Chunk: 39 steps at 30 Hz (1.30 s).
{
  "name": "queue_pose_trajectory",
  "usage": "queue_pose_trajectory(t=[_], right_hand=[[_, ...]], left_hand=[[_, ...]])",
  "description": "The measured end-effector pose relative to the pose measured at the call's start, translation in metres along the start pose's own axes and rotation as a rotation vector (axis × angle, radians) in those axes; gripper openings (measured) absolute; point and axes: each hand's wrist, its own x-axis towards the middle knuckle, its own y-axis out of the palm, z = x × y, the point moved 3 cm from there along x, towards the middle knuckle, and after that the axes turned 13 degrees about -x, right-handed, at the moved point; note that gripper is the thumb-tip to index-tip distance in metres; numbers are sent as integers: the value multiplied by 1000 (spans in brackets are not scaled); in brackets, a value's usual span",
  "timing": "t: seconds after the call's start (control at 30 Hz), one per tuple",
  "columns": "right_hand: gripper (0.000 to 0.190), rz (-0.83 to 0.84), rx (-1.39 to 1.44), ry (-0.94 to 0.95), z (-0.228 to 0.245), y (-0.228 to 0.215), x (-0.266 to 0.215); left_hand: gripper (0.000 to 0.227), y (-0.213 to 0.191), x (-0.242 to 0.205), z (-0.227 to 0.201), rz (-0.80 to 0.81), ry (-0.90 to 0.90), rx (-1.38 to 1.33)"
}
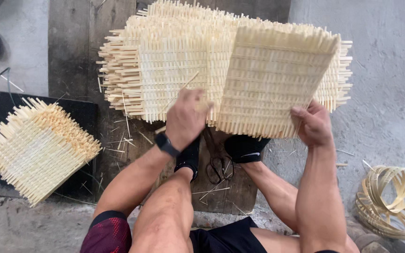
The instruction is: The person cuts a large woven bamboo mat into smaller rectangular sections using large shears, handling the sections one at a time and placing the cut pieces into a separate stack.
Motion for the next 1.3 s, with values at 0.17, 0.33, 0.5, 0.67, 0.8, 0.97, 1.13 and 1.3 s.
queue_pose_trajectory(t=[0.17,0.33,0.5,0.67,0.8,0.97,1.13,1.3], right_hand=[[39,7,-278,182,-13,-1,63],[38,-115,-460,321,-40,9,85],[38,-220,-680,296,-43,20,84],[50,-338,-959,346,-40,19,71],[53,-530,-1146,-76,-37,32,36],[40,-764,-1304,-296,-44,17,-22],[20,-638,-1185,81,-112,2,-113],[13,-407,-1625,-145,-145,42,-167]], left_hand=[[50,46,41,81,72,-473,-207],[44,68,53,94,85,-551,-294],[64,70,69,83,-14,-532,-110],[46,75,64,85,-142,-556,-314],[53,81,64,80,-175,-591,-373],[46,79,70,86,-107,-493,-205],[29,82,79,84,-13,-519,-434],[26,51,42,64,-25,-361,-658]])
